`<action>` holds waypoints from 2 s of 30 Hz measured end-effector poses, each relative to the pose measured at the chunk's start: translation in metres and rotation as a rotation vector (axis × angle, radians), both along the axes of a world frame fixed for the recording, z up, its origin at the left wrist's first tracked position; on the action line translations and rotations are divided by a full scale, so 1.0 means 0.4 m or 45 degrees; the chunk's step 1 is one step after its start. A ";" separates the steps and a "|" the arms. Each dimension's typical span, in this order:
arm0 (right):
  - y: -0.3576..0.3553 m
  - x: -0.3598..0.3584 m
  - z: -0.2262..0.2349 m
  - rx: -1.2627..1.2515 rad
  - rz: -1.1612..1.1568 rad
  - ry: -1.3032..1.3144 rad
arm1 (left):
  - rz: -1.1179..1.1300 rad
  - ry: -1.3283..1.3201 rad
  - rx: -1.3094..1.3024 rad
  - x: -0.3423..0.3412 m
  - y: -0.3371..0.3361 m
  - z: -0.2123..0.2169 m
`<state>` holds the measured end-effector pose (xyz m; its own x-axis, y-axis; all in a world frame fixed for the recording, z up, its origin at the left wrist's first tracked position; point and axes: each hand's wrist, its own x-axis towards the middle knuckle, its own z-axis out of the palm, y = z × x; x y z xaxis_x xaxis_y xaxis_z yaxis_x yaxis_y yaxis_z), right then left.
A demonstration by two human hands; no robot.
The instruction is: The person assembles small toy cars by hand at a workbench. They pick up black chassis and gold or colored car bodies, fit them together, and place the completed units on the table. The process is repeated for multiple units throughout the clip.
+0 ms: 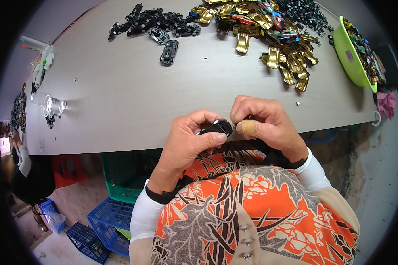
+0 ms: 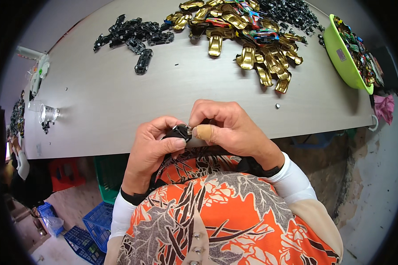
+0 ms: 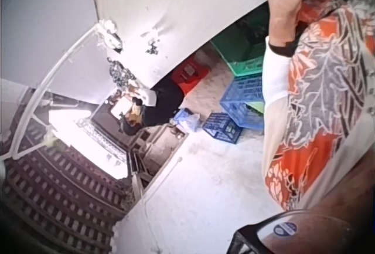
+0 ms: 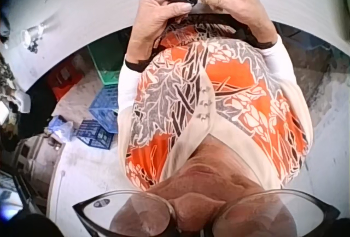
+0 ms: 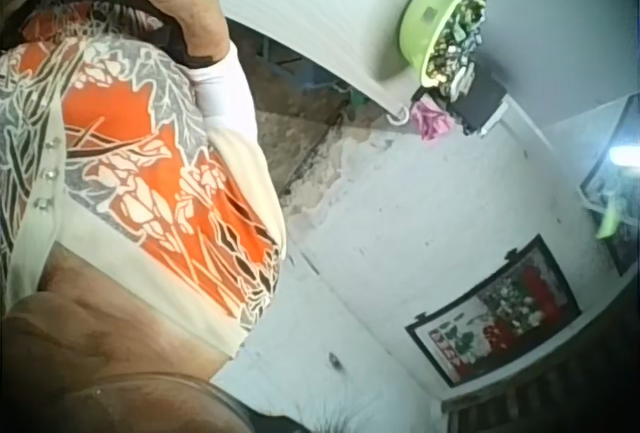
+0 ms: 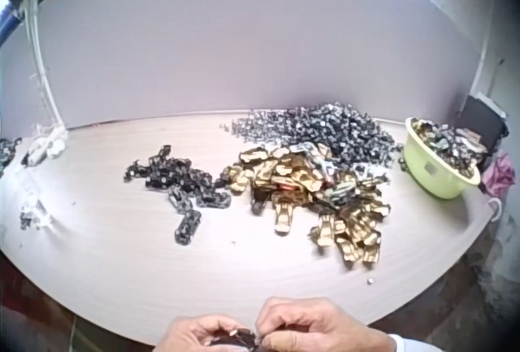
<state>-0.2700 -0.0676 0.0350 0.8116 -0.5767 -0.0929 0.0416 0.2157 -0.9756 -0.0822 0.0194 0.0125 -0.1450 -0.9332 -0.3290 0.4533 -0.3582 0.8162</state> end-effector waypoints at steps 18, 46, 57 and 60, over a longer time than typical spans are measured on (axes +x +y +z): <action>0.011 0.024 -0.045 -0.292 -0.079 0.368 | -0.074 -0.423 -0.047 -0.016 -0.003 0.004; -0.020 0.011 0.004 -0.150 -0.038 0.010 | 0.002 -0.041 -0.060 0.005 0.007 -0.009; 0.003 0.021 0.010 0.006 0.121 0.288 | -0.129 -0.223 -0.107 -0.003 0.017 0.002; 0.018 0.026 0.001 -0.328 0.101 0.363 | -0.127 -0.419 -0.188 -0.004 0.021 0.001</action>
<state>-0.2595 -0.0606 0.0353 0.8172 -0.5471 -0.1815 -0.2461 -0.0464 -0.9681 -0.0839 0.0278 0.0130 -0.1462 -0.9607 -0.2359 0.1267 -0.2547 0.9587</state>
